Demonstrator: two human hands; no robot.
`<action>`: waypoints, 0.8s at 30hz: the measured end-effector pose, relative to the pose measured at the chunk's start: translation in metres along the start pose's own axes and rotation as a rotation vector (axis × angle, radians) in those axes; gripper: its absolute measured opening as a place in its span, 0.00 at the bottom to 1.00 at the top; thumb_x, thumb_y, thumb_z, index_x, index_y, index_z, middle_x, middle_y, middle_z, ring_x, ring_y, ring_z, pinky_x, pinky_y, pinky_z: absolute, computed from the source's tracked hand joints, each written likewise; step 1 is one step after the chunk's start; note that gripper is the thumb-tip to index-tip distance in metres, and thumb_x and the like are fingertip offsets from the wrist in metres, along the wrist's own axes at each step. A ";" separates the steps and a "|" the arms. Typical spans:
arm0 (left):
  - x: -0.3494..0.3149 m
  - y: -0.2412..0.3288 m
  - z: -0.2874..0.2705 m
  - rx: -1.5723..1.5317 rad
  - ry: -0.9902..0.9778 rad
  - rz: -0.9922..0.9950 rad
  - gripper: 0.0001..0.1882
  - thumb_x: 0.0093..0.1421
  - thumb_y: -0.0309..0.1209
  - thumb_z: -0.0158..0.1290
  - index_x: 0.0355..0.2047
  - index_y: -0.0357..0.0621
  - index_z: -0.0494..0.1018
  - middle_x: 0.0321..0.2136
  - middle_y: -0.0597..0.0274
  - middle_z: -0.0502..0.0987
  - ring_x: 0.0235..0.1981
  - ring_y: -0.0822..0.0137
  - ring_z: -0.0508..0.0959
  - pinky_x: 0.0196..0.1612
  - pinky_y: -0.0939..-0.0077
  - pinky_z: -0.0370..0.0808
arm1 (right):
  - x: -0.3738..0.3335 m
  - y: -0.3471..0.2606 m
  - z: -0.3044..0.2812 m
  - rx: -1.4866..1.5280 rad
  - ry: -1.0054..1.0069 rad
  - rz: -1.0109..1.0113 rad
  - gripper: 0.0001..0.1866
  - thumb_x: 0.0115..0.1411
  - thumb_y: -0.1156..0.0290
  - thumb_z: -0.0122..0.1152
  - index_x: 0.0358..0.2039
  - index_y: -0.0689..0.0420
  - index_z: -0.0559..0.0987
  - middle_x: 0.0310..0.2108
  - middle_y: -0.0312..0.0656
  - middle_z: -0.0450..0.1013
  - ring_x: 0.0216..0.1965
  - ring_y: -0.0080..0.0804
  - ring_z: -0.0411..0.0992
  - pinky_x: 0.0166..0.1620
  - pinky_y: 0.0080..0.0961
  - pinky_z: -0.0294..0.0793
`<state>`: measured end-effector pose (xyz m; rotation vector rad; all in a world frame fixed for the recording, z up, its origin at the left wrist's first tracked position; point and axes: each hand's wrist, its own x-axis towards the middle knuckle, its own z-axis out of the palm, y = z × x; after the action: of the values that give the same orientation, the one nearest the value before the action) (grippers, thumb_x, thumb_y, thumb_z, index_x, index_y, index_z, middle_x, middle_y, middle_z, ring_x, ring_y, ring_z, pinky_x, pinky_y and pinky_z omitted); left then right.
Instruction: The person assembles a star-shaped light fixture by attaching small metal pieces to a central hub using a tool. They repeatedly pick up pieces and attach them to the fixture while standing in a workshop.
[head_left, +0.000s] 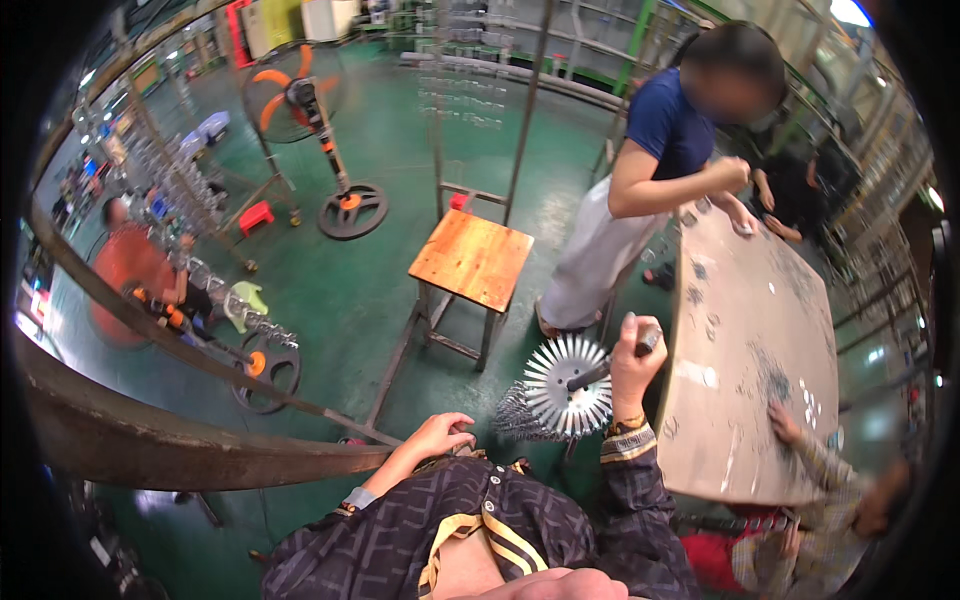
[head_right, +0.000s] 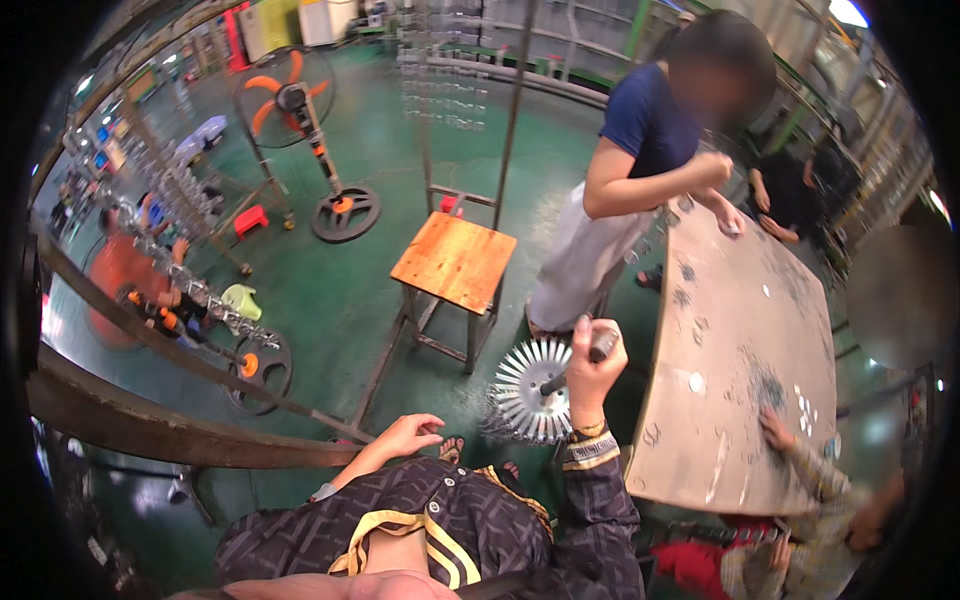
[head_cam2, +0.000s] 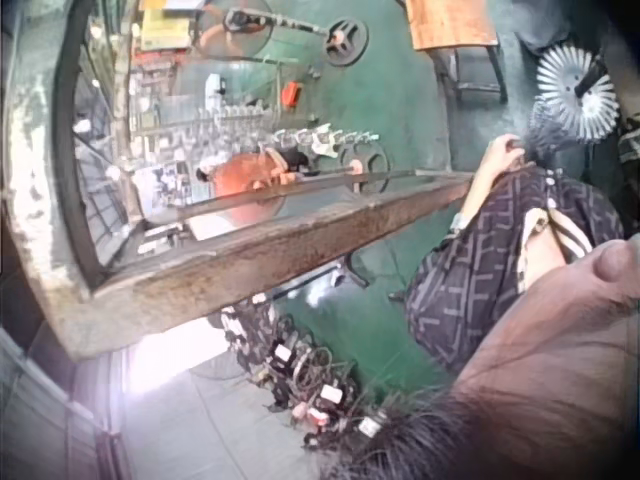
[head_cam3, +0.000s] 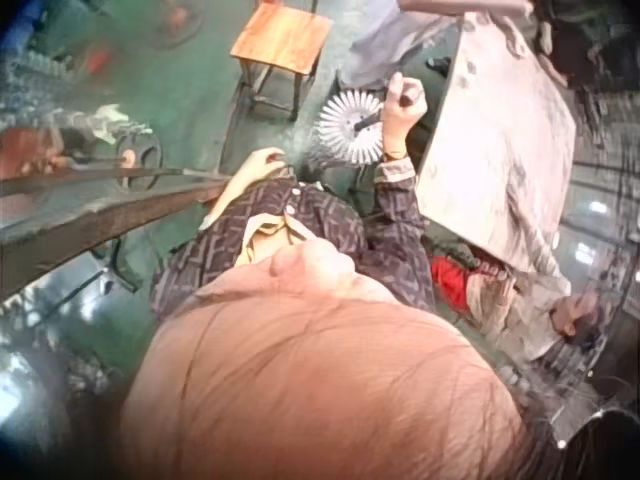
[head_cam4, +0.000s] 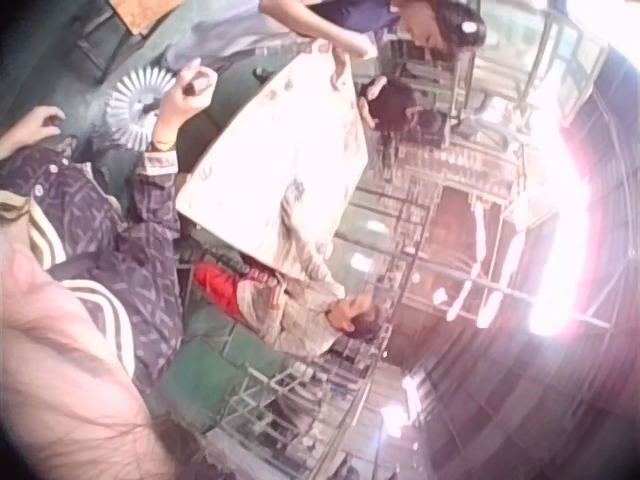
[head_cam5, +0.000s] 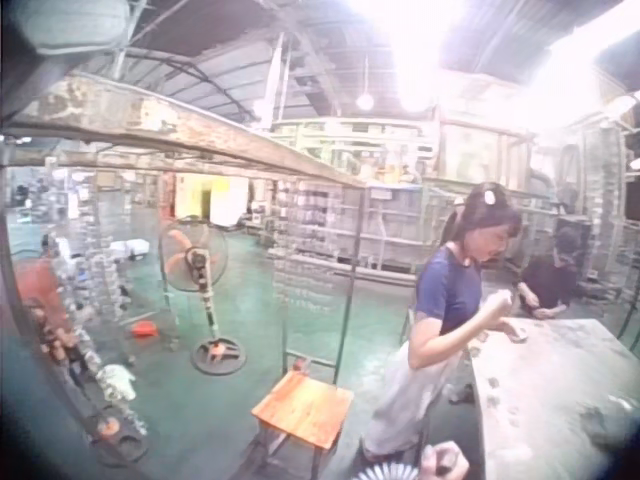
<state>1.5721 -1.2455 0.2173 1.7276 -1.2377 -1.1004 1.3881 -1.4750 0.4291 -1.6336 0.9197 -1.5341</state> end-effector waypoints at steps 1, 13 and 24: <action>0.003 0.007 -0.003 -0.002 0.042 -0.005 0.18 0.52 0.33 0.59 0.42 0.39 0.74 0.32 0.55 0.78 0.32 0.64 0.79 0.38 0.71 0.75 | 0.003 0.004 0.000 0.016 -0.016 0.049 0.10 0.58 0.71 0.59 0.23 0.59 0.70 0.18 0.28 0.62 0.20 0.13 0.58 0.23 0.15 0.57; 0.020 0.244 -0.173 0.266 1.512 0.618 0.05 0.52 0.21 0.57 0.31 0.38 0.76 0.28 0.60 0.78 0.32 0.69 0.78 0.37 0.76 0.73 | 0.035 0.057 -0.001 0.020 -0.197 0.053 0.13 0.62 0.69 0.52 0.25 0.65 0.69 0.22 0.38 0.67 0.23 0.23 0.62 0.26 0.21 0.63; -0.099 0.348 -0.421 1.057 2.590 0.623 0.14 0.41 0.33 0.67 0.30 0.45 0.80 0.24 0.63 0.77 0.23 0.68 0.74 0.29 0.73 0.71 | 0.042 0.068 0.000 -0.016 -0.157 -0.137 0.16 0.64 0.67 0.50 0.22 0.63 0.65 0.18 0.33 0.57 0.19 0.20 0.55 0.21 0.21 0.54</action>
<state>1.8290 -1.2107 0.7080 1.3225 -0.1045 2.0873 1.3874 -1.5458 0.3913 -1.8319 0.7514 -1.4666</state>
